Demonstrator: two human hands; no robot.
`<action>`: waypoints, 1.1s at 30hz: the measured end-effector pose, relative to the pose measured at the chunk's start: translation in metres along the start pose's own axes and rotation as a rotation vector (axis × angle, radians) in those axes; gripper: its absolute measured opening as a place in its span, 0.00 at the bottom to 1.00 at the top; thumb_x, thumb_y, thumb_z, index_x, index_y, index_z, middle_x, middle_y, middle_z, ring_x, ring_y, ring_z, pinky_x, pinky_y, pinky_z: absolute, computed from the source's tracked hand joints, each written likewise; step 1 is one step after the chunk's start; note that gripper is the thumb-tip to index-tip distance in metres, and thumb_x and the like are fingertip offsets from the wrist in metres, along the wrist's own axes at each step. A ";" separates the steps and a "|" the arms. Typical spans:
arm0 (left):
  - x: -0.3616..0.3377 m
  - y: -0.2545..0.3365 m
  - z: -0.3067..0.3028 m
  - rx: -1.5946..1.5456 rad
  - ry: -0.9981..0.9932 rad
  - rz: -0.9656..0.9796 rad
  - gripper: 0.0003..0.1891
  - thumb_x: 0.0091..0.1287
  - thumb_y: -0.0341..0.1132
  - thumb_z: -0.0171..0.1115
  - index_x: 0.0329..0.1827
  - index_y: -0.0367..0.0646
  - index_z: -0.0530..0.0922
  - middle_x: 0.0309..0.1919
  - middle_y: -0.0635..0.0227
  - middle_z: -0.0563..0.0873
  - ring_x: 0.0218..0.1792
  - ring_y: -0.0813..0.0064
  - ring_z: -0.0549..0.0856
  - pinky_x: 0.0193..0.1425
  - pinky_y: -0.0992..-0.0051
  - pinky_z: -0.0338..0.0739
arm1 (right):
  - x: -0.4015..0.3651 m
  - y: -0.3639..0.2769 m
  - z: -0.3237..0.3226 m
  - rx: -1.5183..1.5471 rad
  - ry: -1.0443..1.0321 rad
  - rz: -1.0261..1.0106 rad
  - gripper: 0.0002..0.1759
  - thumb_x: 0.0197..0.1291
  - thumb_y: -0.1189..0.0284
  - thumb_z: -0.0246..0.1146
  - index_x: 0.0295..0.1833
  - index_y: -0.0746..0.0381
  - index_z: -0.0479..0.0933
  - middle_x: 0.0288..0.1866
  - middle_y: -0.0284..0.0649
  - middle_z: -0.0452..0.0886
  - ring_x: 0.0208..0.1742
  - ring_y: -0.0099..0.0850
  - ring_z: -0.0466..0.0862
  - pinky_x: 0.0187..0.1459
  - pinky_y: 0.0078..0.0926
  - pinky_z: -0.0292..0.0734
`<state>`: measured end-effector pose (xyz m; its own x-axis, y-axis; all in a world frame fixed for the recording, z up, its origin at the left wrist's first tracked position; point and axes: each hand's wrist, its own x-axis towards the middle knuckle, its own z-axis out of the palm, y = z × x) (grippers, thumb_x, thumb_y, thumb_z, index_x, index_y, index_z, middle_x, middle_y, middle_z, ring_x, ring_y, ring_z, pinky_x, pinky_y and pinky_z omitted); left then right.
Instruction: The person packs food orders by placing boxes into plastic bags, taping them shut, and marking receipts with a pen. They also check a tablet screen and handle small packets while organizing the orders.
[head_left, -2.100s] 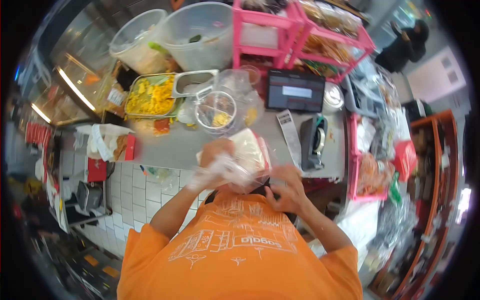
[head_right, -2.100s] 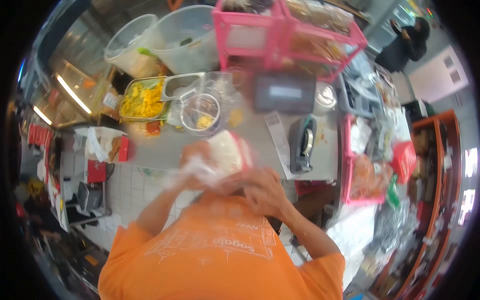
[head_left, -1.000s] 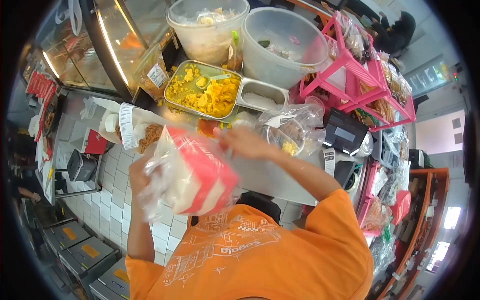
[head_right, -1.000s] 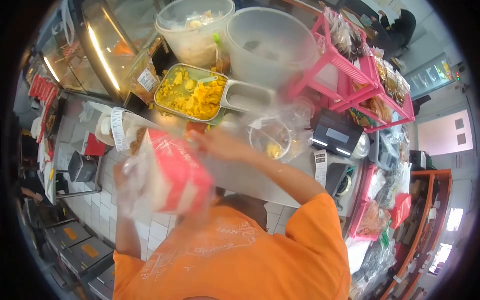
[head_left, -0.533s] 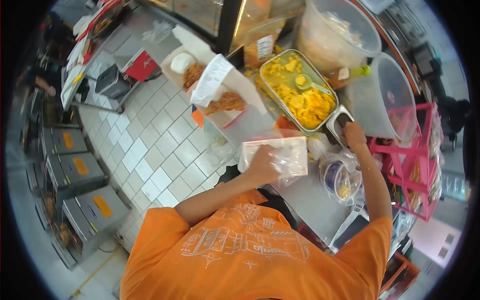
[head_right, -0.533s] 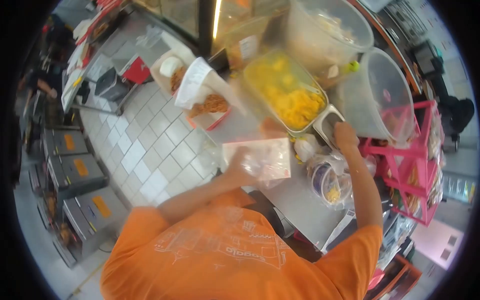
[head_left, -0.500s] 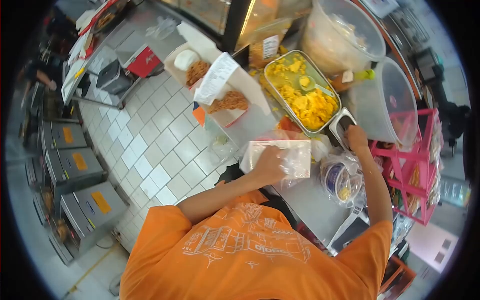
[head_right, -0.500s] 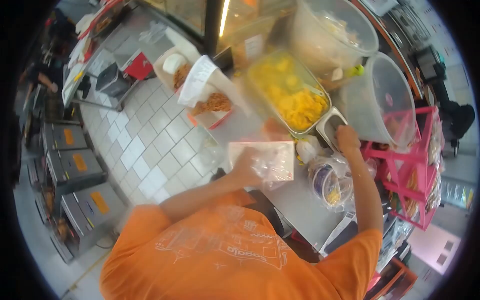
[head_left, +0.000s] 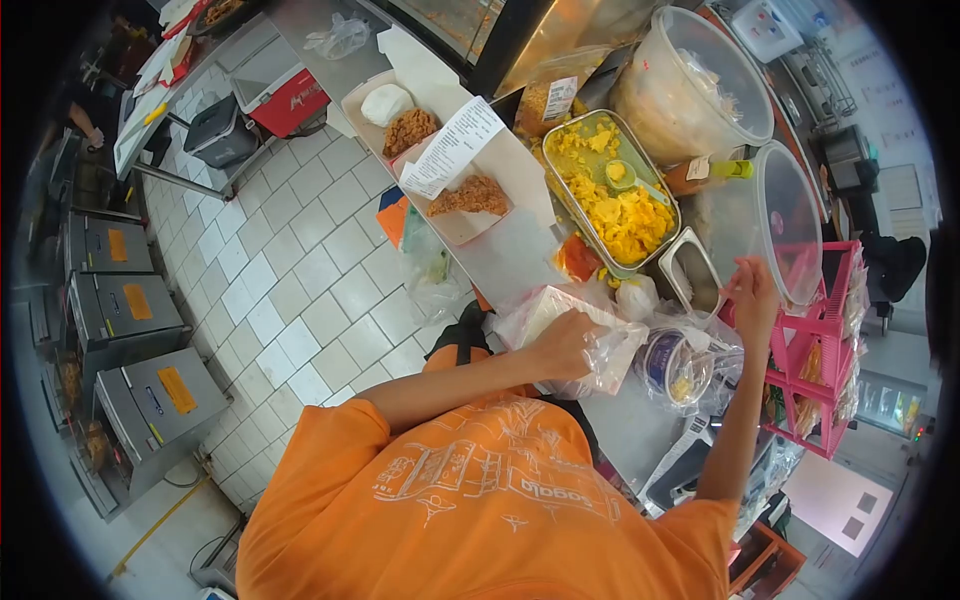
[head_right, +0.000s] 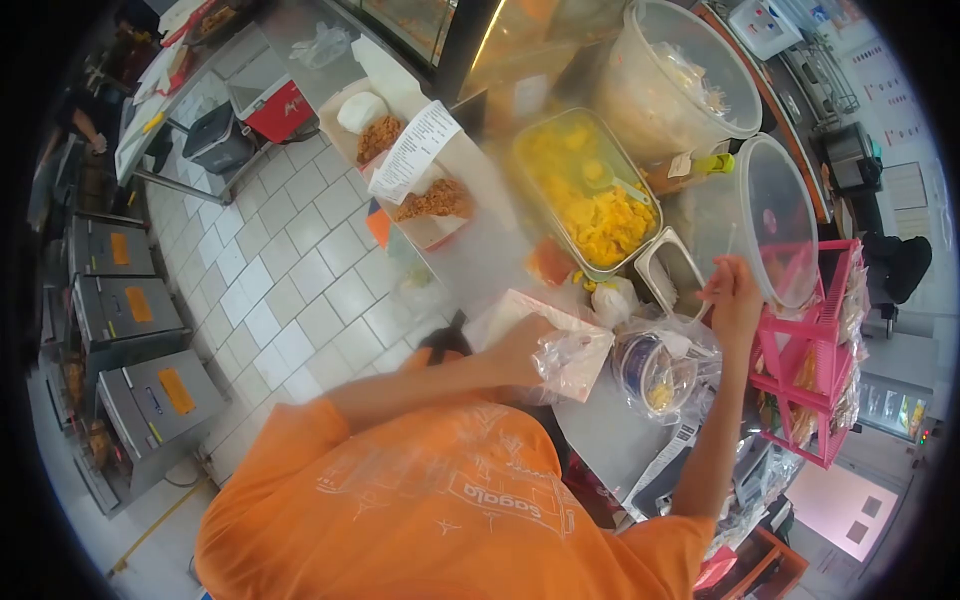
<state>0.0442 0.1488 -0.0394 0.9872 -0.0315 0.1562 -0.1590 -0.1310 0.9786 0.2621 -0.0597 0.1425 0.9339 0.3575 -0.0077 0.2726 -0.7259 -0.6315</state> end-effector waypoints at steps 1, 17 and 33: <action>0.002 0.007 0.001 -0.002 -0.004 0.000 0.19 0.56 0.38 0.69 0.50 0.42 0.85 0.40 0.52 0.84 0.45 0.48 0.81 0.53 0.55 0.76 | -0.022 -0.026 0.003 0.260 0.073 0.144 0.09 0.75 0.71 0.61 0.53 0.64 0.80 0.33 0.35 0.79 0.32 0.24 0.81 0.35 0.24 0.85; 0.015 0.016 0.000 0.277 -0.121 0.533 0.22 0.62 0.39 0.75 0.58 0.43 0.84 0.53 0.62 0.89 0.51 0.68 0.89 0.55 0.69 0.83 | -0.200 -0.030 0.142 0.643 0.289 0.489 0.11 0.67 0.70 0.70 0.48 0.67 0.85 0.38 0.38 0.88 0.38 0.24 0.87 0.42 0.23 0.83; 0.029 0.020 -0.016 0.501 -0.417 0.444 0.10 0.65 0.31 0.63 0.45 0.35 0.81 0.35 0.58 0.83 0.35 0.57 0.83 0.42 0.67 0.76 | -0.230 0.000 0.123 0.151 0.469 0.076 0.03 0.59 0.78 0.68 0.38 0.66 0.82 0.36 0.46 0.86 0.39 0.47 0.85 0.44 0.37 0.80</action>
<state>0.0698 0.1611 -0.0131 0.7604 -0.5417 0.3581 -0.6214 -0.4469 0.6435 0.0186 -0.0704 0.0490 0.9629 -0.0211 0.2691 0.1952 -0.6344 -0.7480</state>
